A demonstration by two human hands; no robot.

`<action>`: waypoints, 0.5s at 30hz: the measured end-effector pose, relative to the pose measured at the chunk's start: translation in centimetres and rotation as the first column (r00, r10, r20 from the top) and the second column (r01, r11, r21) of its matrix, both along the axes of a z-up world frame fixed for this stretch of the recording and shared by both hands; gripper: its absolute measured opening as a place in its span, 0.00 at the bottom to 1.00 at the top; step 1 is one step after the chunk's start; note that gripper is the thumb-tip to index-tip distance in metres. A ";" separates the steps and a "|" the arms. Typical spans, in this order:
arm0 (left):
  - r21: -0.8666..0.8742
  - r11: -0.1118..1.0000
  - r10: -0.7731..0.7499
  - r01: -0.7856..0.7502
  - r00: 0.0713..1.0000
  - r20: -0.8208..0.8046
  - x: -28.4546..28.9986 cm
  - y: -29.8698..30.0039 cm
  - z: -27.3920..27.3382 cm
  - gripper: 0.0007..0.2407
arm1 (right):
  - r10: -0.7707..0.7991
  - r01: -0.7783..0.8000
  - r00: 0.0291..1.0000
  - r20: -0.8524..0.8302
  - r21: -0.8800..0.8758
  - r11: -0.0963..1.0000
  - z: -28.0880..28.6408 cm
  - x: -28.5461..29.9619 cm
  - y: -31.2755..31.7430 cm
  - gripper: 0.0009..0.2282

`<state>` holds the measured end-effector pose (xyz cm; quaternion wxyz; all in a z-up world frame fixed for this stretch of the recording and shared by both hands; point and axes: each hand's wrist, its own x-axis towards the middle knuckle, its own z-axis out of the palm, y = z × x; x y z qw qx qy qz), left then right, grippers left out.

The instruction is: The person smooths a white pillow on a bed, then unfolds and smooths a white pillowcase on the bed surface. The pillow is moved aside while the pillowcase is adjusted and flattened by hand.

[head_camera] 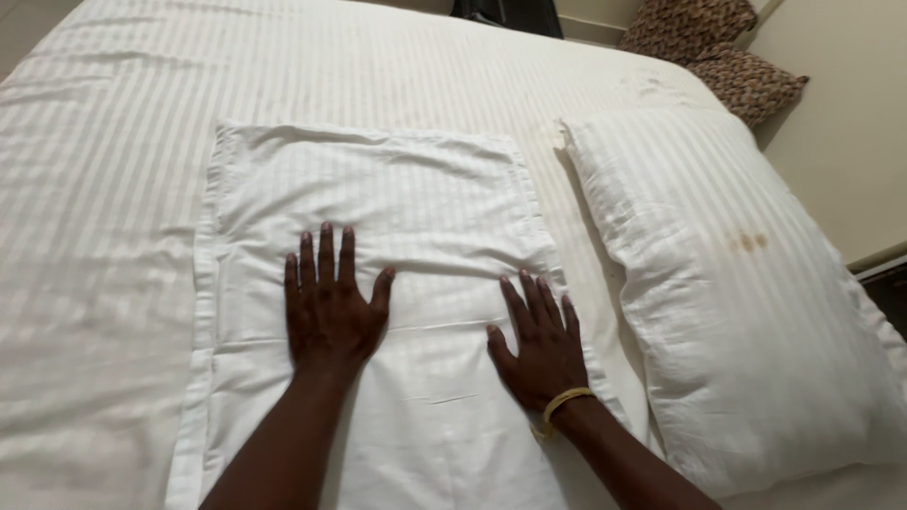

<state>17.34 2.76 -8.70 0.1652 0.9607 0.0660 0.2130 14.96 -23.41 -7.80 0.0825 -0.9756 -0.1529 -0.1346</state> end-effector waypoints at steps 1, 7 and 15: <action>-0.008 1.000 0.003 -0.003 1.000 -0.004 -0.1 -0.1 0.1 0.33 | -0.005 0.006 0.999 0.033 -0.040 0.999 -0.4 0.2 0.6 0.30; 0.015 1.000 0.000 0.000 1.000 0.009 0.3 0.0 0.0 0.33 | 0.174 -0.169 0.985 -0.011 0.176 0.970 -0.7 1.7 7.1 0.26; 0.017 1.000 -0.001 0.000 0.999 0.033 0.1 -0.1 0.2 0.32 | 0.132 -0.129 0.978 -0.162 0.033 0.991 1.0 3.9 4.1 0.27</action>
